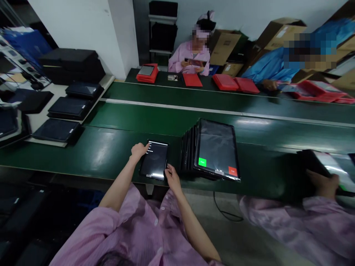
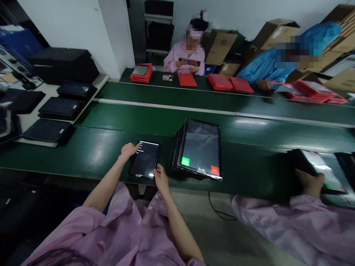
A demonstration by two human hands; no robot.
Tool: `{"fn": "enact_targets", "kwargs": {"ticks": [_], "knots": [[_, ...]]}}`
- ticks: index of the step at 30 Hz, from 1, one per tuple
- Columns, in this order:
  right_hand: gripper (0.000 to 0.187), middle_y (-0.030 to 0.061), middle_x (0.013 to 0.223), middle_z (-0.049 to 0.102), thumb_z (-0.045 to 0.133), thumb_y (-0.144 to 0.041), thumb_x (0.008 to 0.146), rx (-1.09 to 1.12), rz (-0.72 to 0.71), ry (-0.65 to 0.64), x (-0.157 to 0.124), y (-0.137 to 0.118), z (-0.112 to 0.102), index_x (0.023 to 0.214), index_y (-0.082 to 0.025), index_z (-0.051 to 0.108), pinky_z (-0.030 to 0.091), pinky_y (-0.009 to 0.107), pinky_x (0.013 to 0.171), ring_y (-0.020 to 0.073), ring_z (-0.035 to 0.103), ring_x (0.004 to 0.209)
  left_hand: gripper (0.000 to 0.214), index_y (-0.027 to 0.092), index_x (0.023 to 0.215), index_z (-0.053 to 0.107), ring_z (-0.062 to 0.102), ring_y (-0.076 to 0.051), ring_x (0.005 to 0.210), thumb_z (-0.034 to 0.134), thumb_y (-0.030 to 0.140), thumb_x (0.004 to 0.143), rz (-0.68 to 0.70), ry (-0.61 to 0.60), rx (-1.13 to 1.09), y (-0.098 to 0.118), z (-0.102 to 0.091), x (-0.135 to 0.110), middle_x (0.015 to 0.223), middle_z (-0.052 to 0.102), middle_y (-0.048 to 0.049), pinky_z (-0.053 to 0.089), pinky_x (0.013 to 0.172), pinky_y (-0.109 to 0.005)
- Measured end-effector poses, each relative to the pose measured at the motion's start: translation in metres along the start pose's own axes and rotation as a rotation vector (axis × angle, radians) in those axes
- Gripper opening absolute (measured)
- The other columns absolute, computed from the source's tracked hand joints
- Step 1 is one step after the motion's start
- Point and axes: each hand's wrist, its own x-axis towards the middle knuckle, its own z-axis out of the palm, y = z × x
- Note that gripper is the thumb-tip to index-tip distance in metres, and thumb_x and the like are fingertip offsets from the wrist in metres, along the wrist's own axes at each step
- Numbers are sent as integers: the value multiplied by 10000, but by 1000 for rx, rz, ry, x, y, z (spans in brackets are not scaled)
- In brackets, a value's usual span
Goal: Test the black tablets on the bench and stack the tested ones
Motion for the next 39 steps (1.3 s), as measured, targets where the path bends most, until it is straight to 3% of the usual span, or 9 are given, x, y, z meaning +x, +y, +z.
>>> {"fn": "enact_targets", "kwargs": {"ticks": [6, 11, 17, 26, 34, 39], "knots": [[631, 170, 1359, 745, 681, -663, 885, 119, 75, 22, 10, 9, 2, 1332, -218, 713, 595, 508, 1037, 315, 731, 1227, 798, 156, 875, 832, 728, -426, 1167, 278, 712, 1020, 56, -71, -124, -14, -3, -5, 1093, 804, -254, 531, 937, -426], [600, 138, 1337, 766, 646, -632, 914, 189, 148, 43, 22, 7, 5, 1340, -219, 735, 634, 432, 898, 266, 775, 1037, 674, 164, 953, 839, 732, -374, 1174, 331, 595, 1047, 77, -50, -135, -25, 0, -8, 1097, 819, -210, 522, 941, -373], [623, 132, 1289, 782, 635, -608, 900, 192, 154, 104, 38, 7, 15, 1343, -181, 735, 632, 399, 795, 241, 757, 892, 618, 208, 915, 835, 759, -333, 1075, 384, 614, 1032, 124, -69, -156, -32, 1, -3, 1024, 840, -137, 524, 895, -337], [581, 146, 1403, 720, 577, -613, 940, 98, 75, 150, 54, 10, 27, 1272, -173, 761, 572, 383, 1024, 272, 697, 1258, 554, 222, 900, 839, 761, -298, 1070, 472, 620, 1020, 144, -106, -203, -38, -1, -3, 1000, 850, -87, 513, 841, -293], [529, 137, 1335, 738, 591, -559, 921, 24, 69, 212, 56, 15, 29, 1243, -180, 774, 542, 425, 1089, 272, 682, 1273, 514, 238, 943, 848, 757, -283, 1002, 508, 619, 1008, 203, -100, -178, -39, 1, -5, 969, 839, -82, 494, 810, -295], [542, 163, 1402, 700, 591, -543, 919, 39, 102, 218, 55, 9, 31, 1260, -161, 768, 510, 453, 1130, 292, 668, 1301, 554, 229, 994, 850, 747, -318, 1060, 518, 673, 988, 190, -57, -158, -38, 5, -4, 1034, 835, -110, 494, 821, -311]]}}
